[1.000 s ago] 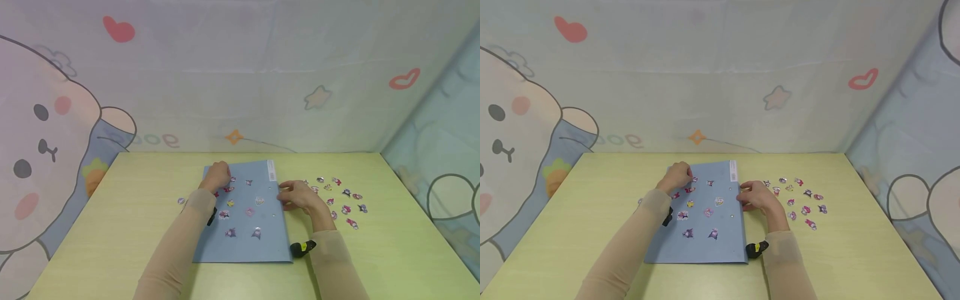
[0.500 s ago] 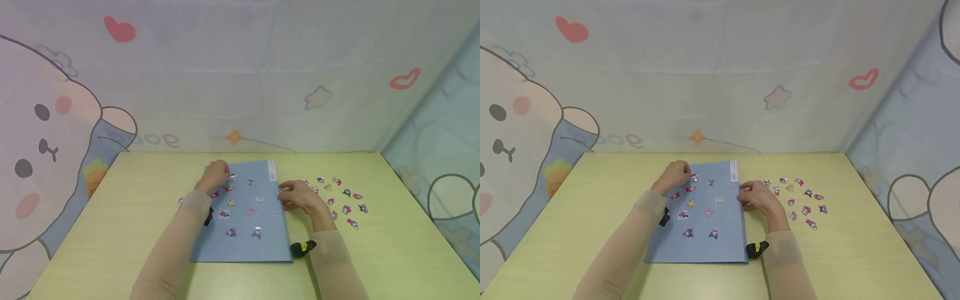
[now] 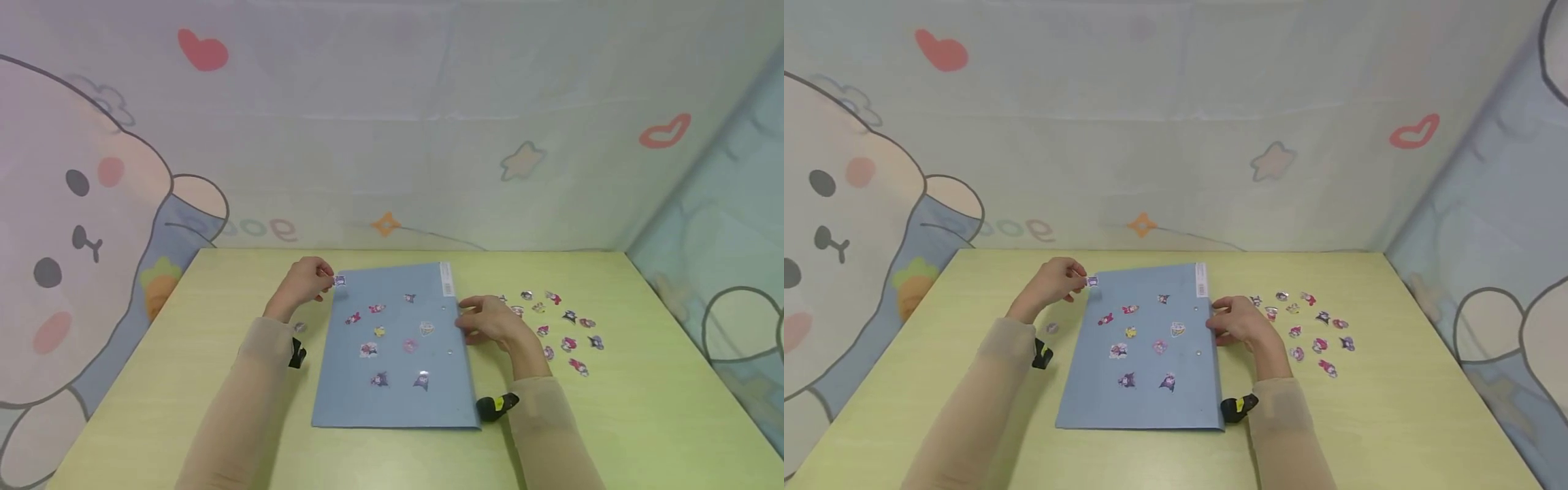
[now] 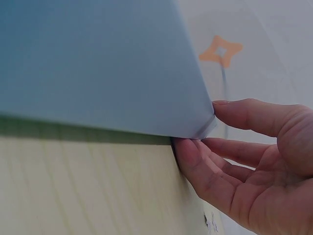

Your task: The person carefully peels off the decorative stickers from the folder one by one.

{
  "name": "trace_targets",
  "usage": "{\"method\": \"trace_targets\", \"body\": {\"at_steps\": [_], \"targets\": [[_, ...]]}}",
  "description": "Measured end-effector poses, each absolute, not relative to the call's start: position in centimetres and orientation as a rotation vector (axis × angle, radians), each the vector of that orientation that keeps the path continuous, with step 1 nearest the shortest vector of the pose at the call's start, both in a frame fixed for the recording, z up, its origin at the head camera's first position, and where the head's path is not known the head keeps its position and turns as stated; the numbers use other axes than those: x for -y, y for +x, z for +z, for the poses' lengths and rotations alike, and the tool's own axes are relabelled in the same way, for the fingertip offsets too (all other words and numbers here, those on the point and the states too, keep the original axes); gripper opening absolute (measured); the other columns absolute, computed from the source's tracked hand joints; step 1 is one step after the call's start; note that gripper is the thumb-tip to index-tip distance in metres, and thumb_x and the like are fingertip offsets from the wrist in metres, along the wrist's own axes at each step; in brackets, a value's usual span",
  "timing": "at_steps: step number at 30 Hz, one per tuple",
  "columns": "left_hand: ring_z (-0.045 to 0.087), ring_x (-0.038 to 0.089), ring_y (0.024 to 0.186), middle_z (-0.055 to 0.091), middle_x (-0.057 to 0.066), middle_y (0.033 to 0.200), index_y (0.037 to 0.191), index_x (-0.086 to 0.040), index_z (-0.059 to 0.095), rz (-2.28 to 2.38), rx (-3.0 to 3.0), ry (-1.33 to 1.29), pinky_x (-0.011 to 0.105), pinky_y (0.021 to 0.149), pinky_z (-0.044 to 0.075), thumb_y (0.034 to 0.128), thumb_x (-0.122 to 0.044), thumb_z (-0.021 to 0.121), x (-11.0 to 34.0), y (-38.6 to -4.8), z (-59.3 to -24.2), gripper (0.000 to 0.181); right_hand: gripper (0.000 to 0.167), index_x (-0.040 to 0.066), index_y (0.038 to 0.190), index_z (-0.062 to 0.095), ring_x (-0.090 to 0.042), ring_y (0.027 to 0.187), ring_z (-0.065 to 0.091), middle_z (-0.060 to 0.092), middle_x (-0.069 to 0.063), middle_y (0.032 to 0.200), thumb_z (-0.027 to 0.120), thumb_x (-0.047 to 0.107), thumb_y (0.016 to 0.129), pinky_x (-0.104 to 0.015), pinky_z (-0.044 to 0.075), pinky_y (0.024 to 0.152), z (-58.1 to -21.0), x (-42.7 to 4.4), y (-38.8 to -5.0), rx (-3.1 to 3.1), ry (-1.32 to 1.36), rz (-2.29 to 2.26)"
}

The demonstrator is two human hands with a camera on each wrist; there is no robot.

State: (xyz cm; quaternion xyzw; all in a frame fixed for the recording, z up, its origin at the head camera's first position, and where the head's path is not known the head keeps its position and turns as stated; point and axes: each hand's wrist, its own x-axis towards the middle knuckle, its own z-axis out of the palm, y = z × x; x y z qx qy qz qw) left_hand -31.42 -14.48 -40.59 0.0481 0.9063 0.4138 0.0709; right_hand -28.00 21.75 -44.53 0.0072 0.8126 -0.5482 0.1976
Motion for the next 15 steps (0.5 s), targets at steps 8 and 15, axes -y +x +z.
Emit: {"method": "trace_targets", "body": {"at_steps": [8,15], "targets": [[0.064,0.038,0.087,0.064,0.024,0.096,0.109,0.006,0.063,1.200,-2.735,0.085,0.040,0.071,0.057,0.0978,-0.008,0.056,17.9,-29.9,-41.2,0.020,0.059,-0.008,0.142,0.039,-0.029,0.094,0.064,0.055,-0.026,0.121,0.066,0.003,0.090,-0.039,0.056,0.079,-44.5,-21.8,-28.1,-2.267,0.014,-1.537],[0.061,0.028,0.072,0.065,0.018,0.085,0.101,0.003,0.062,1.062,-2.745,0.016,0.039,0.065,0.054,0.0963,-0.012,0.060,21.2,-28.8,-41.6,0.016,0.060,-0.007,0.142,0.039,-0.029,0.093,0.064,0.055,-0.026,0.121,0.066,0.005,0.090,-0.039,0.056,0.079,-44.5,-21.6,-28.0,-2.279,0.013,-1.525]]}}
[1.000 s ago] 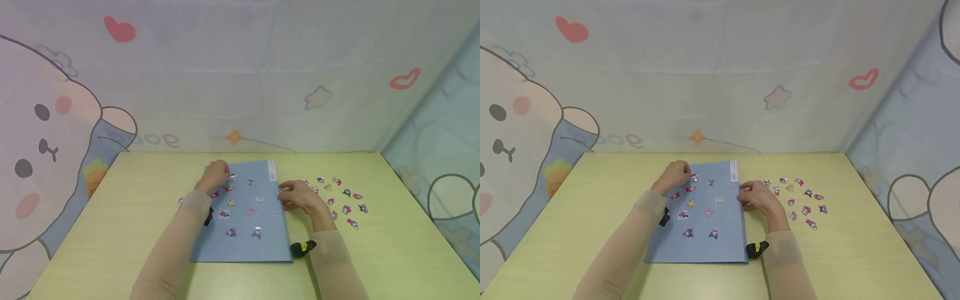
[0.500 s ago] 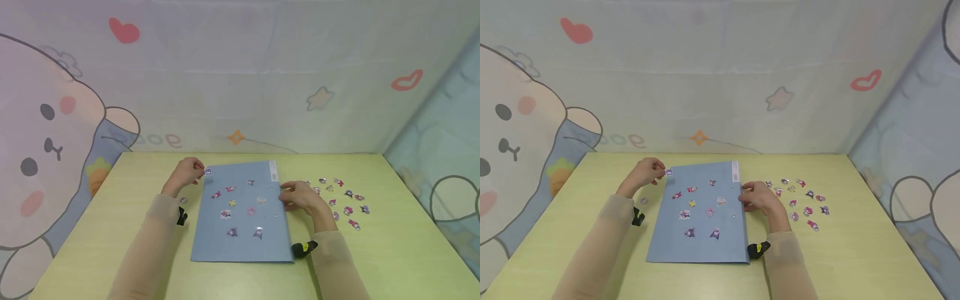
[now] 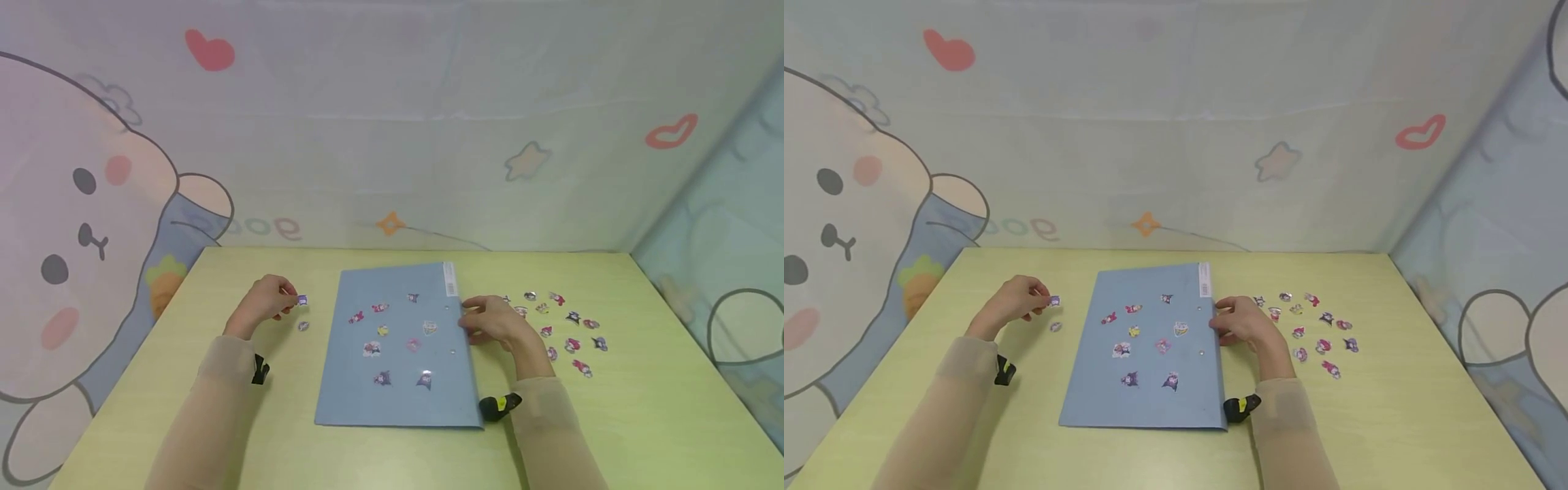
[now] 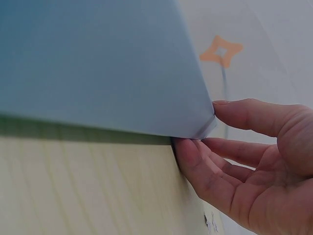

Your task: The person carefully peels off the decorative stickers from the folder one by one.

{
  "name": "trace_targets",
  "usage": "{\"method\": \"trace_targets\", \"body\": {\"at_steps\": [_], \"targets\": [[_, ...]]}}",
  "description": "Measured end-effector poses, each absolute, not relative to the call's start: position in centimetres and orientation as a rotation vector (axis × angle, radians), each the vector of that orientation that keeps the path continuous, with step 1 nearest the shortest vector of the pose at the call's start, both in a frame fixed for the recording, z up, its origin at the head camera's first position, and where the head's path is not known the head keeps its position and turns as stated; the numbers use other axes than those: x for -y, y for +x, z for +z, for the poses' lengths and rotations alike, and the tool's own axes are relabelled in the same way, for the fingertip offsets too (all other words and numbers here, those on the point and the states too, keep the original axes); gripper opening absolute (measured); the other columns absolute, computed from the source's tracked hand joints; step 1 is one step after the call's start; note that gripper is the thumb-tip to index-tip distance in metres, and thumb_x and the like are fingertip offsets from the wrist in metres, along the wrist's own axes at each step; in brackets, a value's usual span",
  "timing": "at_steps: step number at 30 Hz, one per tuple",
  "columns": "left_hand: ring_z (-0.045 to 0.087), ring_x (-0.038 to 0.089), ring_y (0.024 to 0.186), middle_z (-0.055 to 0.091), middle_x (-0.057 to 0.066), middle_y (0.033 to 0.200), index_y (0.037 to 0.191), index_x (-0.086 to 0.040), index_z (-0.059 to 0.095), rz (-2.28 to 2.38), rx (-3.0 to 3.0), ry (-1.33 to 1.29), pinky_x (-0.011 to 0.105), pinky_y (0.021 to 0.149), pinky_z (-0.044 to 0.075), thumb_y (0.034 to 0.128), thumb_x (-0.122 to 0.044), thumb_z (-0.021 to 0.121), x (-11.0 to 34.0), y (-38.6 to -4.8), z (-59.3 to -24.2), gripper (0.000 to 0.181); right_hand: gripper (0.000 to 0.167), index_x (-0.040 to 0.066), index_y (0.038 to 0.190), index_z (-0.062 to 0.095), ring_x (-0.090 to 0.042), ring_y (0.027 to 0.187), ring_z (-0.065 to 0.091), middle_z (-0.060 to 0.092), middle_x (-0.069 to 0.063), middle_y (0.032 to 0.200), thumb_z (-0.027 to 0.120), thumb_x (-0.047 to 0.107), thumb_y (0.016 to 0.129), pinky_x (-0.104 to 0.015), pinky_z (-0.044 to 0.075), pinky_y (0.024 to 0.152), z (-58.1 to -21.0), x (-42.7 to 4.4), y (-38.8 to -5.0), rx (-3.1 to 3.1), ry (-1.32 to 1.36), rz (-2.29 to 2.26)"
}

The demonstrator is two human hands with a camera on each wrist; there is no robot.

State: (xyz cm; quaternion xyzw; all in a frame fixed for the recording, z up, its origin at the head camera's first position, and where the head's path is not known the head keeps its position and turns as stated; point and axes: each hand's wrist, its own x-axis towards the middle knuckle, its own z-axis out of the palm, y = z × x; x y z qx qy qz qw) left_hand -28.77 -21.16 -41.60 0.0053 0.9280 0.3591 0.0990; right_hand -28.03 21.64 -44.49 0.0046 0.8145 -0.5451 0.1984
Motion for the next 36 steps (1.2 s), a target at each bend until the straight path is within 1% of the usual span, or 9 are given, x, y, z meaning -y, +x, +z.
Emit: {"method": "trace_targets", "body": {"at_steps": [4,6,9,13,20,26,30,36], "targets": [[0.048,0.016,0.055,0.063,0.010,0.072,0.095,0.001,0.062,0.938,-2.755,0.001,0.030,0.055,0.044,0.0946,-0.012,0.061,22.9,-28.5,-42.1,0.013,0.060,-0.007,0.142,0.039,-0.029,0.093,0.064,0.055,-0.026,0.121,0.066,0.005,0.090,-0.039,0.056,0.079,-44.5,-21.6,-28.0,-2.281,0.013,-1.528],[0.043,0.012,0.051,0.060,0.006,0.068,0.092,0.000,0.061,0.910,-2.752,-0.006,0.028,0.052,0.040,0.0937,-0.011,0.061,23.6,-28.5,-42.4,0.012,0.059,-0.007,0.142,0.039,-0.029,0.094,0.064,0.055,-0.026,0.121,0.066,0.005,0.091,-0.039,0.056,0.079,-44.6,-21.6,-28.0,-2.285,0.009,-1.527],[0.042,0.012,0.049,0.059,0.005,0.065,0.089,0.000,0.062,0.880,-2.763,-0.001,0.027,0.052,0.039,0.0917,-0.010,0.061,24.4,-28.3,-42.9,0.010,0.059,-0.007,0.142,0.039,-0.029,0.094,0.064,0.055,-0.026,0.122,0.066,0.005,0.091,-0.039,0.056,0.079,-44.6,-21.6,-28.0,-2.282,0.008,-1.526],[0.043,0.012,0.051,0.059,0.007,0.065,0.086,0.000,0.062,0.843,-2.780,-0.016,0.028,0.052,0.040,0.0889,-0.008,0.063,24.9,-27.8,-43.0,0.008,0.058,-0.007,0.141,0.039,-0.028,0.093,0.064,0.054,-0.026,0.122,0.065,0.004,0.090,-0.039,0.056,0.079,-44.7,-21.6,-28.1,-2.274,0.012,-1.531],[0.049,0.016,0.058,0.060,0.010,0.069,0.085,0.000,0.061,0.804,-2.792,-0.024,0.029,0.055,0.042,0.0893,-0.006,0.063,25.1,-27.1,-43.1,0.008,0.059,-0.006,0.142,0.039,-0.028,0.093,0.064,0.055,-0.025,0.121,0.066,0.005,0.090,-0.038,0.056,0.078,-44.8,-21.7,-28.2,-2.285,0.014,-1.525],[0.051,0.019,0.061,0.059,0.009,0.071,0.083,-0.001,0.060,0.761,-2.827,-0.037,0.030,0.055,0.043,0.0883,-0.008,0.066,25.1,-26.9,-43.2,0.010,0.059,-0.005,0.142,0.039,-0.027,0.091,0.064,0.054,-0.025,0.120,0.066,0.004,0.090,-0.038,0.056,0.077,-45.0,-21.6,-28.1,-2.279,0.019,-1.526],[0.051,0.020,0.066,0.058,0.008,0.075,0.083,-0.001,0.061,0.697,-2.859,-0.041,0.031,0.059,0.043,0.0884,-0.009,0.066,25.0,-26.9,-43.2,0.011,0.060,-0.005,0.143,0.039,-0.028,0.093,0.064,0.054,-0.025,0.120,0.066,0.004,0.090,-0.038,0.056,0.078,-45.0,-21.6,-28.0,-2.270,0.012,-1.531],[0.052,0.024,0.073,0.059,0.009,0.081,0.088,-0.001,0.062,0.652,-2.881,-0.021,0.035,0.064,0.043,0.0913,-0.009,0.063,24.7,-26.6,-43.1,0.009,0.061,-0.006,0.143,0.038,-0.030,0.094,0.064,0.054,-0.026,0.122,0.065,0.004,0.090,-0.039,0.056,0.079,-44.8,-21.6,-28.1,-2.278,0.000,-1.532]]}}
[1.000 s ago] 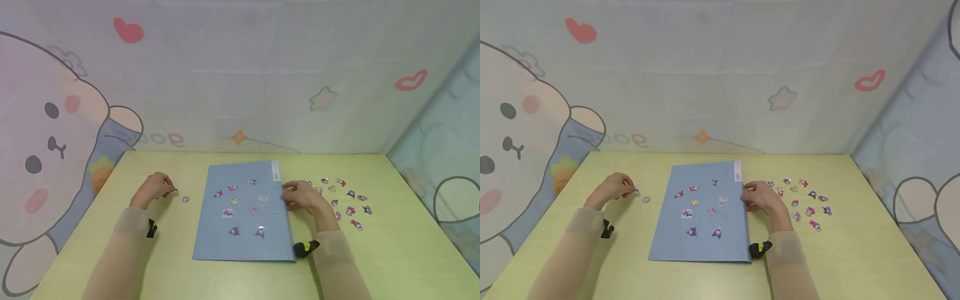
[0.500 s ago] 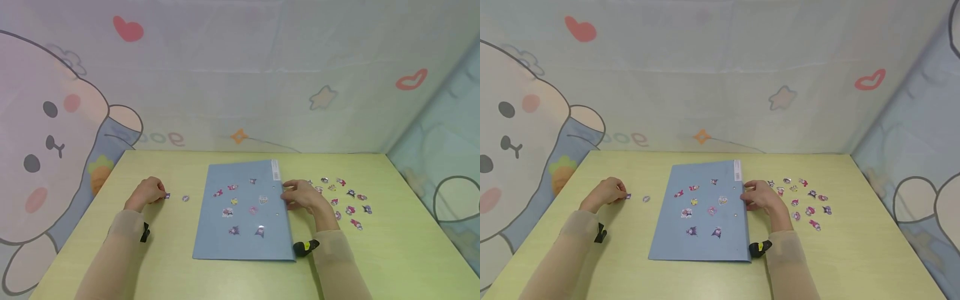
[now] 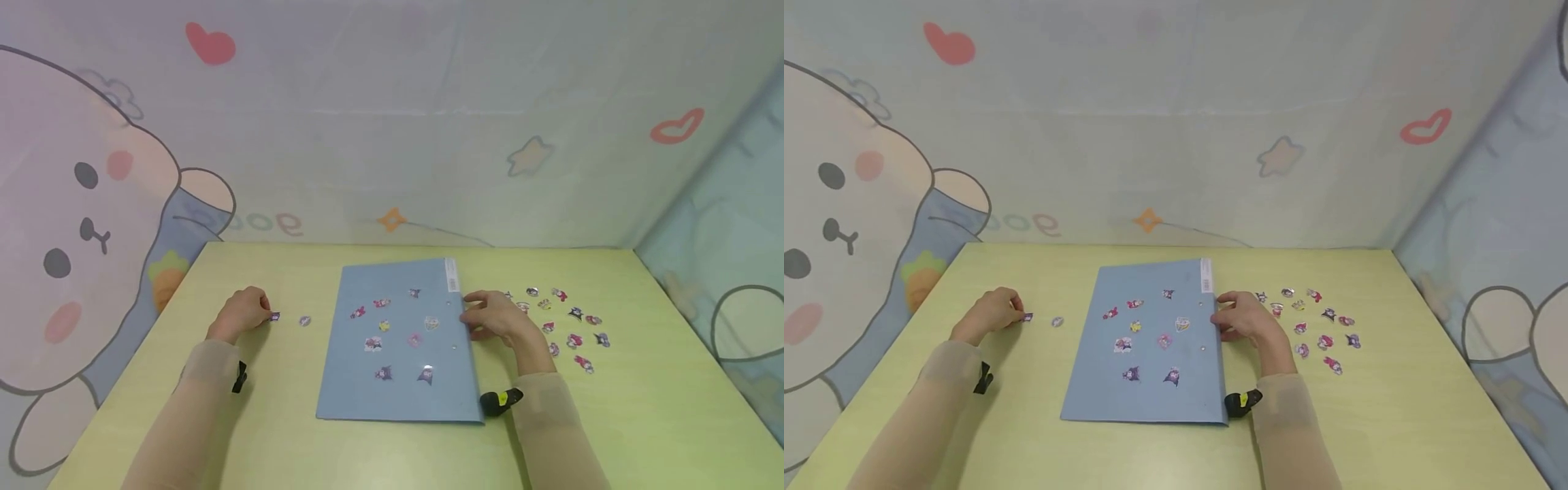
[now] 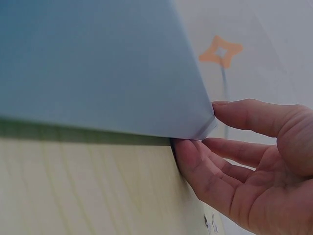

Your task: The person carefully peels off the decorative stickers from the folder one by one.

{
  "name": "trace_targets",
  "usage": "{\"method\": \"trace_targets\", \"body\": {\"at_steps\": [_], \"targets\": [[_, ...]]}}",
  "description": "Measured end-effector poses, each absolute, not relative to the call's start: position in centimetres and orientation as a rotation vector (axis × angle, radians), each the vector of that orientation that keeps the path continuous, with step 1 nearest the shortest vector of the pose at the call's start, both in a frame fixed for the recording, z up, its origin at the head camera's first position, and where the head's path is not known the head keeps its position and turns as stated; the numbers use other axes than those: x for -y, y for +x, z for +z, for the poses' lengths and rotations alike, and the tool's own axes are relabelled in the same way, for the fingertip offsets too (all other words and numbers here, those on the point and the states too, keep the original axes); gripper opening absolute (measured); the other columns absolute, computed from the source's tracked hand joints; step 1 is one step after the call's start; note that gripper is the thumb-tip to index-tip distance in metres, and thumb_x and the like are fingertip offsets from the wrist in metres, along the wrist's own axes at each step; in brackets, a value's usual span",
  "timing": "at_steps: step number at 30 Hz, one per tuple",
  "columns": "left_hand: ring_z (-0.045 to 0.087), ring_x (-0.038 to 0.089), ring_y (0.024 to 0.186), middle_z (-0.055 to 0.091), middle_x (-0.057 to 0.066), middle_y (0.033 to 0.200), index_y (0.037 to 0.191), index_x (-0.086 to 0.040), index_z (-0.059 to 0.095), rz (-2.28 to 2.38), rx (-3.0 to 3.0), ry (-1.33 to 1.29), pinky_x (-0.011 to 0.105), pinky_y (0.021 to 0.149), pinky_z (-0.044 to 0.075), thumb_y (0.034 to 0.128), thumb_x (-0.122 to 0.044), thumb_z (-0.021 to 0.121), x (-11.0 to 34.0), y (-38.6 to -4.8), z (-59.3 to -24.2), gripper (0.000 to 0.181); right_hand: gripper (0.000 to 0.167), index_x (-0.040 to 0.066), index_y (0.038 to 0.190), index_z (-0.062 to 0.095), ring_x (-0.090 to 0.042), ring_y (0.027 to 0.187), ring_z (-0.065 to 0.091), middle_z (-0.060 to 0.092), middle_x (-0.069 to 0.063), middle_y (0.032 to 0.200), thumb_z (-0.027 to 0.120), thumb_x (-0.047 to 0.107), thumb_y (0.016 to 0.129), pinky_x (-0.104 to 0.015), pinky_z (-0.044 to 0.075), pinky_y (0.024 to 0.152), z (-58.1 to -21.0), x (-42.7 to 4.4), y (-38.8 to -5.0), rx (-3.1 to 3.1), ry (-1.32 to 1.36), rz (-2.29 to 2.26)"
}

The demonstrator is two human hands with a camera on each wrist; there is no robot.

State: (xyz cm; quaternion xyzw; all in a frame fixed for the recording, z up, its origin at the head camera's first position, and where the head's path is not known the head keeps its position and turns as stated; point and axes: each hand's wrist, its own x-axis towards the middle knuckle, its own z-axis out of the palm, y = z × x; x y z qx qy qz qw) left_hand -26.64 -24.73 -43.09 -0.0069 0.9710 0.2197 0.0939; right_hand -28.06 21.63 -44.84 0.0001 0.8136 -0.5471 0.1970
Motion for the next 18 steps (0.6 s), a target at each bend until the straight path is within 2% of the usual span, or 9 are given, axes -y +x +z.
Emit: {"method": "trace_targets", "body": {"at_steps": [5,12,18], "targets": [[0.052,0.025,0.075,0.059,0.010,0.083,0.090,-0.002,0.061,0.620,-2.881,-0.043,0.037,0.065,0.043,0.0915,-0.008,0.061,24.4,-26.4,-42.8,0.006,0.061,-0.006,0.143,0.037,-0.029,0.093,0.064,0.054,-0.027,0.122,0.065,0.004,0.090,-0.040,0.056,0.079,-44.7,-21.7,-28.0,-2.276,-0.007,-1.526],[0.050,0.027,0.075,0.056,0.009,0.083,0.092,-0.007,0.058,0.585,-2.912,-0.103,0.040,0.065,0.039,0.0902,-0.006,0.049,23.7,-26.7,-42.8,0.010,0.060,-0.006,0.143,0.038,-0.029,0.093,0.064,0.055,-0.026,0.120,0.066,0.004,0.090,-0.040,0.056,0.079,-44.7,-21.7,-28.0,-2.282,0.004,-1.519],[0.052,0.026,0.072,0.059,0.009,0.088,0.105,-0.004,0.058,0.608,-2.925,-0.022,0.038,0.063,0.042,0.0924,-0.010,0.056,22.1,-27.5,-42.8,0.014,0.060,-0.005,0.143,0.038,-0.029,0.094,0.064,0.055,-0.025,0.121,0.066,0.005,0.090,-0.039,0.056,0.079,-44.7,-21.7,-28.0,-2.284,0.008,-1.514]]}}
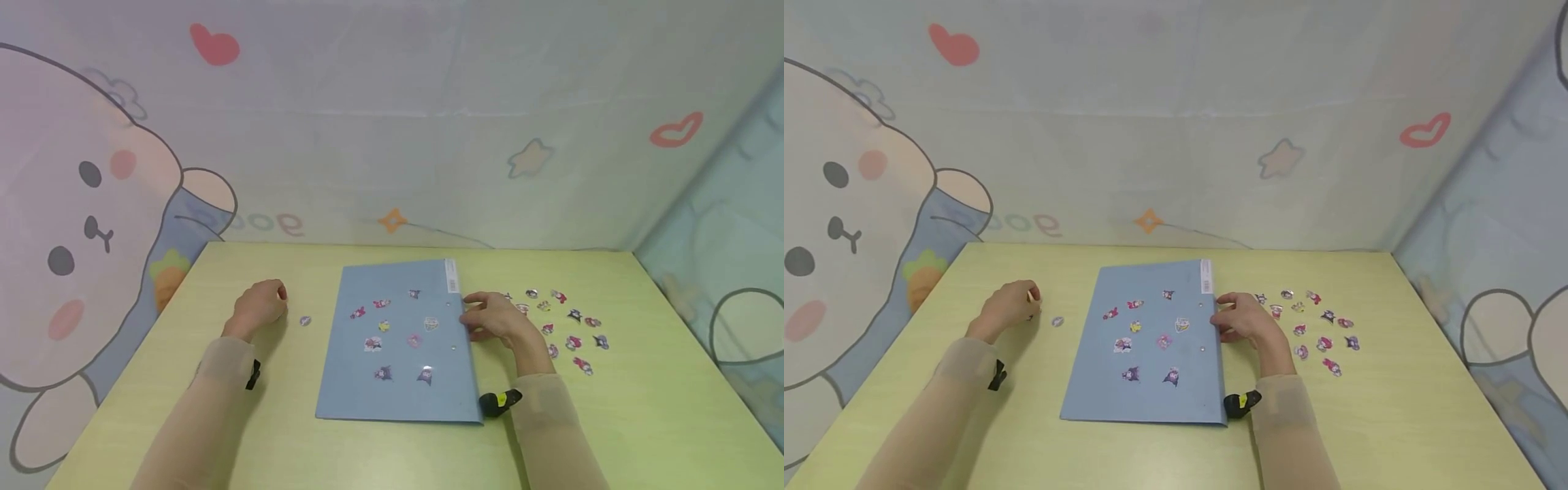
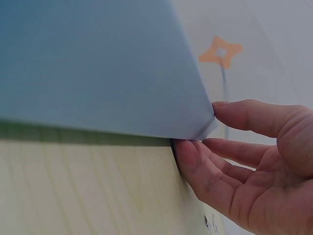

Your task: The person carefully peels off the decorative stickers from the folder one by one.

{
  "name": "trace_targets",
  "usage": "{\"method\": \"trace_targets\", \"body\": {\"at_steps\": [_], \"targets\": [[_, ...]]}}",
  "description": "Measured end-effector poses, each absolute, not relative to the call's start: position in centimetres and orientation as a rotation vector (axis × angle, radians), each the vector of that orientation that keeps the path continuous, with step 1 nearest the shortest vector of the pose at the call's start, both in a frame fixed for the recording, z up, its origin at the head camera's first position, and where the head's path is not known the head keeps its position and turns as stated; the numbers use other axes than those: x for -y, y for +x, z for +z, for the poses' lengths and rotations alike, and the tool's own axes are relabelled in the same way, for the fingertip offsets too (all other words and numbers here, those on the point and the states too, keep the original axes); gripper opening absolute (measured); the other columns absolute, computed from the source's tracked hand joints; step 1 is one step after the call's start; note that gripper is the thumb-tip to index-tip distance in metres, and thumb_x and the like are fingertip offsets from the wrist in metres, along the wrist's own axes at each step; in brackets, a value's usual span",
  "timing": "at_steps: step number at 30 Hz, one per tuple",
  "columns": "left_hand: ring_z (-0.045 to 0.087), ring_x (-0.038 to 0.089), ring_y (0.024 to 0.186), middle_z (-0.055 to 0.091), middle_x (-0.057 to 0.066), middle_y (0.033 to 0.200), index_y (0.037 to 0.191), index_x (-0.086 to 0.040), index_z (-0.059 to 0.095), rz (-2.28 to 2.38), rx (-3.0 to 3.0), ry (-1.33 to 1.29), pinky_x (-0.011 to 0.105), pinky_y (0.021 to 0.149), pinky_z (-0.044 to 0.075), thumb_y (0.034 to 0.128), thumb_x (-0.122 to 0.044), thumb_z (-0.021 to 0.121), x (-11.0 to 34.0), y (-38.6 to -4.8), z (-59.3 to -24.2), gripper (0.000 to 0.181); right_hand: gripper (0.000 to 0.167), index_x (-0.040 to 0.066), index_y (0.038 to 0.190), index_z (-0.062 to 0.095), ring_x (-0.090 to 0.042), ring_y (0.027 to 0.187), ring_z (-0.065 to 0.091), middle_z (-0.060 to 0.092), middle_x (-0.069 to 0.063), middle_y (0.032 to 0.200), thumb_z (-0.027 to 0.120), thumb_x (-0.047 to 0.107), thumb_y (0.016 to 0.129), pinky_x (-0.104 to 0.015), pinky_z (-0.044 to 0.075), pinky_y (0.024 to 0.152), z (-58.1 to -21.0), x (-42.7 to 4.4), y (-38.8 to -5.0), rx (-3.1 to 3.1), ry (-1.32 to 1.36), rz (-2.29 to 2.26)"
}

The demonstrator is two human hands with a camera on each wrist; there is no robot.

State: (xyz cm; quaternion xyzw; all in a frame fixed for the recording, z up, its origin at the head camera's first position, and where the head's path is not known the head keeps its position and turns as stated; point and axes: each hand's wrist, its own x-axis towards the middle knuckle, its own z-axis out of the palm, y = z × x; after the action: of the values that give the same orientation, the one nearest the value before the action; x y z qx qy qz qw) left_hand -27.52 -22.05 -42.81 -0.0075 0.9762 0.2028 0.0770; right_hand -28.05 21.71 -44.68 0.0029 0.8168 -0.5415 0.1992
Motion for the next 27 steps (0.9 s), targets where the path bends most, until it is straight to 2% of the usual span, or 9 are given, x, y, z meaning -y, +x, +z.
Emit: {"method": "trace_targets", "body": {"at_steps": [4,9,15,22,27], "targets": [[0.053,0.024,0.073,0.059,0.009,0.093,0.110,-0.005,0.060,0.629,-2.927,0.124,0.038,0.064,0.044,0.0933,-0.010,0.058,19.8,-28.1,-42.8,0.018,0.060,-0.005,0.143,0.038,-0.029,0.094,0.064,0.055,-0.025,0.121,0.066,0.005,0.091,-0.039,0.056,0.079,-44.7,-21.9,-28.1,-2.284,0.009,-1.511],[0.055,0.024,0.080,0.059,0.010,0.100,0.116,-0.004,0.062,0.625,-2.902,0.296,0.040,0.072,0.047,0.0948,-0.011,0.061,16.0,-28.8,-42.5,0.022,0.060,-0.005,0.143,0.038,-0.030,0.094,0.064,0.054,-0.026,0.121,0.066,0.004,0.091,-0.039,0.056,0.079,-44.6,-22.2,-27.9,-2.281,0.011,-1.522],[0.056,0.023,0.086,0.061,0.009,0.100,0.117,-0.003,0.064,0.554,-2.890,0.450,0.040,0.077,0.049,0.0938,-0.009,0.062,11.9,-29.9,-42.5,0.024,0.060,-0.006,0.143,0.037,-0.030,0.094,0.064,0.055,-0.026,0.120,0.065,0.002,0.091,-0.039,0.056,0.079,-44.8,-22.3,-27.6,-2.265,0.022,-1.545],[0.057,0.021,0.080,0.062,0.010,0.102,0.121,-0.004,0.063,0.524,-2.815,0.620,0.037,0.077,0.049,0.0961,-0.005,0.058,8.4,-30.5,-42.5,0.025,0.059,-0.005,0.143,0.039,-0.029,0.093,0.064,0.055,-0.026,0.121,0.065,0.003,0.090,-0.038,0.056,0.078,-44.8,-22.2,-27.6,-2.283,0.027,-1.535],[0.060,0.023,0.098,0.064,0.010,0.113,0.122,-0.007,0.064,0.439,-2.836,0.740,0.037,0.086,0.048,0.0967,-0.007,0.059,7.1,-31.1,-43.1,0.025,0.059,-0.005,0.143,0.039,-0.029,0.092,0.064,0.054,-0.026,0.122,0.065,0.003,0.090,-0.038,0.056,0.078,-44.6,-22.0,-27.6,-2.271,0.032,-1.545]]}}
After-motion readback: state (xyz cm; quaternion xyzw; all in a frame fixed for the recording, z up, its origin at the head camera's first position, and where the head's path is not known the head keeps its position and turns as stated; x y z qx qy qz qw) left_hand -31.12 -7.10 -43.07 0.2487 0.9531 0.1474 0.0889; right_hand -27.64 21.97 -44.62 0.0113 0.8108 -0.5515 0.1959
